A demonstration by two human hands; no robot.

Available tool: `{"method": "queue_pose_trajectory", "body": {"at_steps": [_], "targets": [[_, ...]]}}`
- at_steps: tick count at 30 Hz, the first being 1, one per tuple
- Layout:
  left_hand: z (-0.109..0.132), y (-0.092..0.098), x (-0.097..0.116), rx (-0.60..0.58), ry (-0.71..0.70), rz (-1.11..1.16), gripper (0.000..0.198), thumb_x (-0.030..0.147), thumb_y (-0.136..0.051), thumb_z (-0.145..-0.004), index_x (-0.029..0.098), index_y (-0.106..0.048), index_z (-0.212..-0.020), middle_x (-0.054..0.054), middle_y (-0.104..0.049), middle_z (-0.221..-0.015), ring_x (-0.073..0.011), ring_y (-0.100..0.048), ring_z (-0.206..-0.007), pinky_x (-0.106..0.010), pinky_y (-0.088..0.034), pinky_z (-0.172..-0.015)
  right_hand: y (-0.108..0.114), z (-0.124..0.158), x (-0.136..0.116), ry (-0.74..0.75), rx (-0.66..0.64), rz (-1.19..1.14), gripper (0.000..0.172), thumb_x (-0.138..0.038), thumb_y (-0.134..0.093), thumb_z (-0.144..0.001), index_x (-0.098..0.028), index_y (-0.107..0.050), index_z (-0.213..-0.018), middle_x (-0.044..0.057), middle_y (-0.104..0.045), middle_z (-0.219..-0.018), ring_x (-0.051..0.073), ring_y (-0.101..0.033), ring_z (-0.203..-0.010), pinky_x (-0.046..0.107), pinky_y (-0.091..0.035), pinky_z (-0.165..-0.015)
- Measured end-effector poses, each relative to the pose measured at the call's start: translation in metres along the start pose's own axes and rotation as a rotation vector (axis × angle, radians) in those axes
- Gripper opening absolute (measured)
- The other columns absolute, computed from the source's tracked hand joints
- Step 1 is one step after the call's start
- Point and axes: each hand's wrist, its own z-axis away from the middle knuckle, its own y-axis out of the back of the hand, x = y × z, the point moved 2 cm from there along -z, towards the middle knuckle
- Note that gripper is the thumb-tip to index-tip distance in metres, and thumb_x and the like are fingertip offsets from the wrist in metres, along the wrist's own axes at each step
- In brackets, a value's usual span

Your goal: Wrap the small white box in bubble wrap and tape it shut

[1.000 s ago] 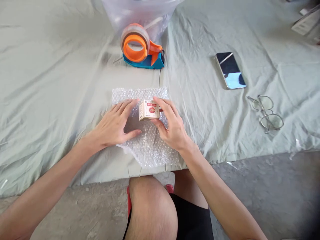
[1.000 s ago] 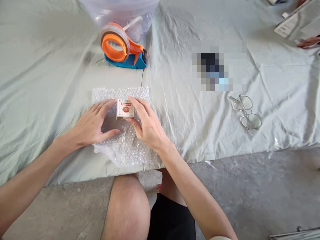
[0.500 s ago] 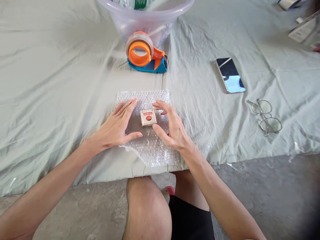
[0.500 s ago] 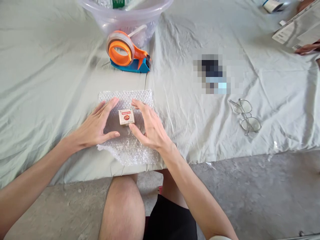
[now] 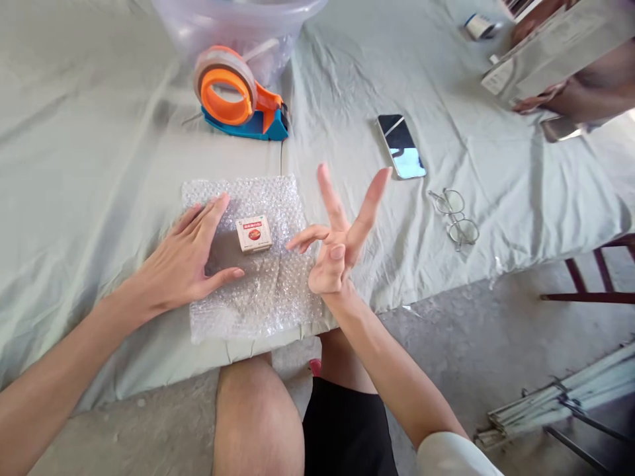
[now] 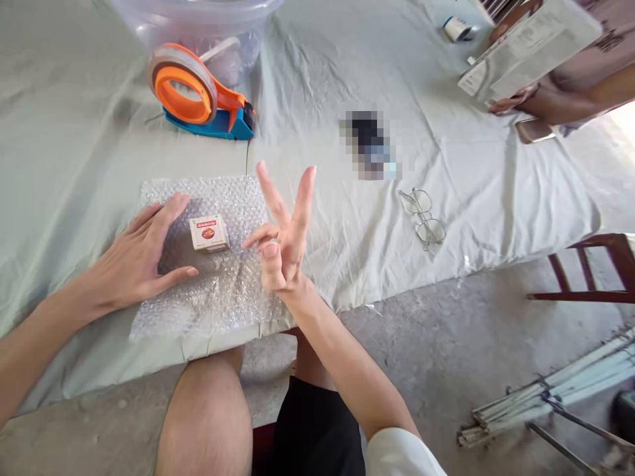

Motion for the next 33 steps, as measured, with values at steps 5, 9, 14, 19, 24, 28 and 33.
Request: {"method": "queue_pose_trajectory", "body": {"at_steps": [5,9,14,19,24,28,33], "targets": [[0.000,-0.001,0.000,0.002,-0.002,-0.017,0.114,0.092,-0.048,-0.114,0.025,-0.001,-0.194,-0.023,-0.036,-0.195,-0.0483,-0.042,-0.179,-0.072,-0.035,-0.147,-0.003,-0.005,-0.004,0.533,0.160,-0.017,0.041,-0.046,-0.047,-0.123,-0.028,-0.077,-0.102,-0.006,-0.056,-0.055,0.012,-0.039,-0.037,0.032,-0.036,-0.042],[-0.001,-0.001,0.000,0.000,0.021,-0.020,0.113,0.093,-0.048,-0.114,0.026,-0.006,-0.194,-0.020,-0.037,-0.195,-0.0462,-0.043,-0.179,-0.070,-0.035,-0.148,-0.004,-0.013,-0.015,0.719,0.247,0.120,0.067,-0.028,-0.052,-0.120,-0.026,-0.022,-0.061,-0.007,-0.026,-0.045,0.009,-0.023,-0.038,0.032,-0.024,-0.041],[-0.002,-0.001,0.002,-0.023,-0.005,-0.049,0.101,0.090,-0.042,-0.117,0.025,-0.022,-0.192,-0.018,-0.037,-0.196,-0.0463,-0.035,-0.183,-0.070,-0.029,-0.150,-0.003,-0.015,-0.026,0.828,0.307,0.032,0.055,-0.015,-0.057,-0.113,-0.027,-0.023,-0.072,-0.010,-0.030,-0.049,0.008,-0.024,-0.039,0.030,-0.022,-0.040],[-0.002,-0.001,0.002,-0.032,-0.028,-0.070,0.094,0.088,-0.040,-0.119,0.025,-0.036,-0.188,-0.017,-0.035,-0.196,-0.0447,-0.032,-0.184,-0.068,-0.027,-0.151,0.000,-0.015,-0.028,0.799,0.359,0.003,0.043,-0.015,-0.057,-0.113,-0.030,-0.030,-0.083,-0.011,-0.042,-0.054,0.008,-0.029,-0.037,0.027,-0.027,-0.037],[-0.001,-0.001,0.000,-0.053,-0.038,-0.068,0.099,0.090,-0.037,-0.118,0.020,-0.034,-0.188,-0.020,-0.031,-0.197,-0.0450,-0.030,-0.185,-0.068,-0.025,-0.151,0.001,-0.015,-0.023,0.771,0.434,0.109,0.036,-0.014,-0.059,-0.111,-0.029,-0.036,-0.087,-0.007,-0.062,-0.066,0.010,-0.050,-0.043,0.028,-0.039,-0.040],[0.002,0.001,-0.003,-0.055,-0.049,-0.045,0.102,0.090,-0.031,-0.119,0.021,-0.019,-0.193,-0.020,-0.030,-0.198,-0.0442,-0.028,-0.185,-0.065,-0.025,-0.152,-0.006,-0.019,-0.013,0.734,0.425,0.066,0.021,-0.029,-0.054,-0.114,-0.033,-0.060,-0.133,0.006,-0.082,-0.110,0.024,-0.085,-0.090,0.036,-0.067,-0.058],[0.001,0.000,-0.002,-0.035,-0.039,-0.061,0.109,0.093,-0.035,-0.117,0.024,-0.003,-0.195,-0.020,-0.032,-0.197,-0.0451,-0.030,-0.185,-0.064,-0.027,-0.151,0.003,-0.017,-0.023,0.491,0.093,-0.074,0.074,-0.034,-0.039,-0.124,-0.052,-0.008,-0.189,0.000,-0.042,-0.193,0.028,-0.052,-0.176,0.045,-0.081,-0.100]]}}
